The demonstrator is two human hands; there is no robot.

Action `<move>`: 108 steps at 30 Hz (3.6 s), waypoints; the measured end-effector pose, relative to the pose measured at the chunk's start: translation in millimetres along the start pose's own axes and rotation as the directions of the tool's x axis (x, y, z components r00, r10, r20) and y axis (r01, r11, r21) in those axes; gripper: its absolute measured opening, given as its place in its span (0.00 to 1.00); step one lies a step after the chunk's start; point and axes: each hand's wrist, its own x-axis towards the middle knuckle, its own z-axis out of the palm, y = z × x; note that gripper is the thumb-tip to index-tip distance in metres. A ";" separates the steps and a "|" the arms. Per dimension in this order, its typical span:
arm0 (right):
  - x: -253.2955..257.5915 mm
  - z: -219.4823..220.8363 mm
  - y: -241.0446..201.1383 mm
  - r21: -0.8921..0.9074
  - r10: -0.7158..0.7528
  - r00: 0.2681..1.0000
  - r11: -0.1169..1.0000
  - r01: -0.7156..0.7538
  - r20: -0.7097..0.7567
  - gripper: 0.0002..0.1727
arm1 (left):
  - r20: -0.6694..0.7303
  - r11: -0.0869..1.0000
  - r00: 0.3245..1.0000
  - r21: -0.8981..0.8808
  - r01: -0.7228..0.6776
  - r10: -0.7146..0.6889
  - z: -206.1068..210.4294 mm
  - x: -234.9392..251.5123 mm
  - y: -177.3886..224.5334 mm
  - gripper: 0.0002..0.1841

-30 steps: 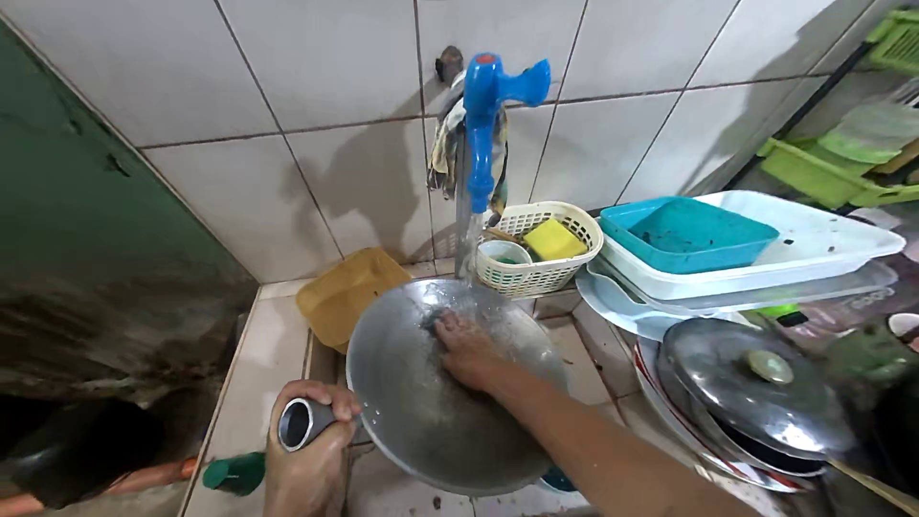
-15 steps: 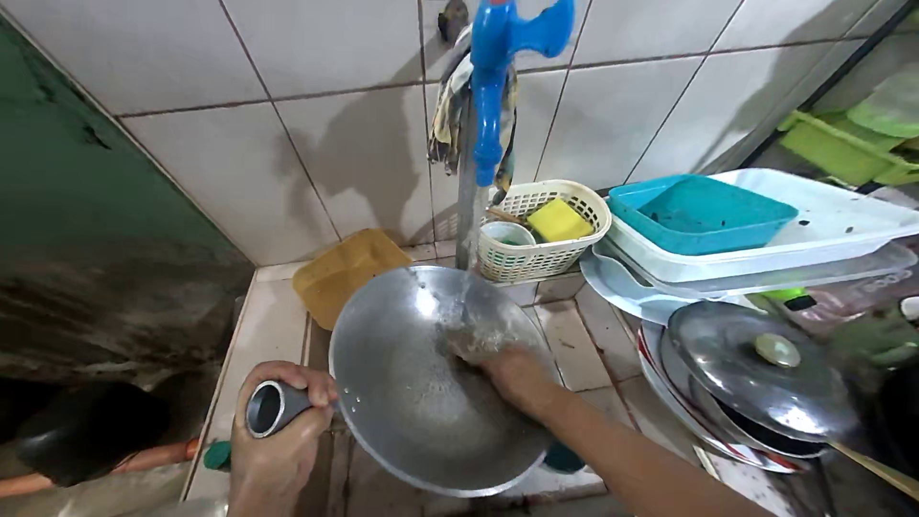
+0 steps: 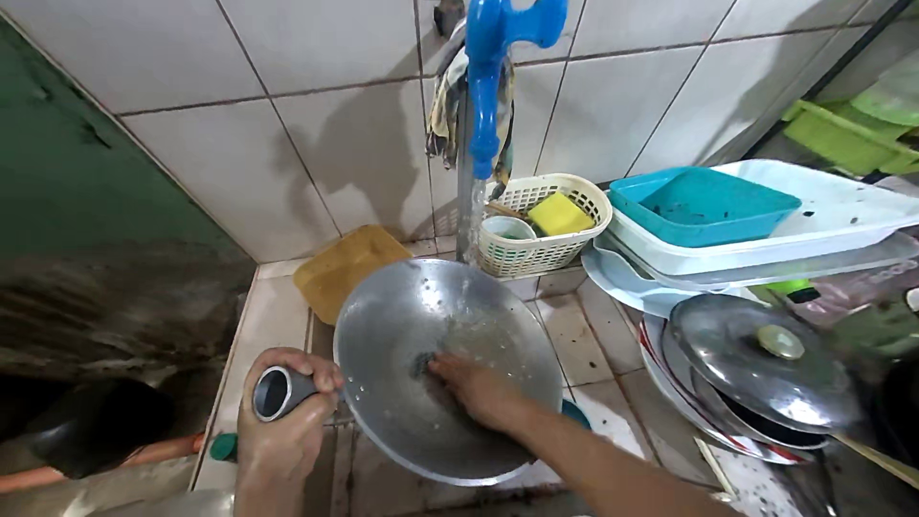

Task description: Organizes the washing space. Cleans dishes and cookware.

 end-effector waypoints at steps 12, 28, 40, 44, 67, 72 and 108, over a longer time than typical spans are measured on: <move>-5.1 10.5 -64.3 0.242 -0.056 0.991 0.970 0.025 0.120 0.29 | -0.007 1.000 1.000 0.025 -0.006 0.006 -2.0 -2.0 -2.3 0.18; -67.7 -14.6 42.0 -0.318 0.134 0.977 0.931 -0.180 -0.164 0.20 | 0.027 0.999 0.999 0.015 -0.033 0.033 -3.8 -0.8 -0.7 0.19; -12.6 18.2 -100.6 0.691 -0.246 0.967 0.689 0.219 -0.061 0.29 | 0.033 0.999 0.999 0.040 -0.037 0.036 -9.6 -6.2 -2.9 0.18; -40.3 9.9 -21.9 0.172 -0.152 0.974 0.977 0.123 0.167 0.29 | 0.026 1.000 0.999 0.023 -0.021 0.021 -15.6 -11.1 -5.3 0.17; 118.7 12.0 -12.3 -0.064 -0.313 0.844 0.946 0.318 -0.436 0.33 | 0.093 0.995 0.992 0.040 -0.088 0.083 -17.0 -5.4 -11.9 0.17; 129.3 12.8 2.6 -0.003 0.006 0.784 1.000 -0.010 -0.621 0.36 | 0.081 0.997 0.994 0.014 -0.071 0.070 -13.7 -7.0 -10.8 0.18; -41.8 -0.6 -22.0 0.370 -0.420 0.869 0.875 0.312 0.261 0.27 | 0.051 0.999 0.998 -0.027 -0.023 0.024 -31.6 -14.5 -25.0 0.17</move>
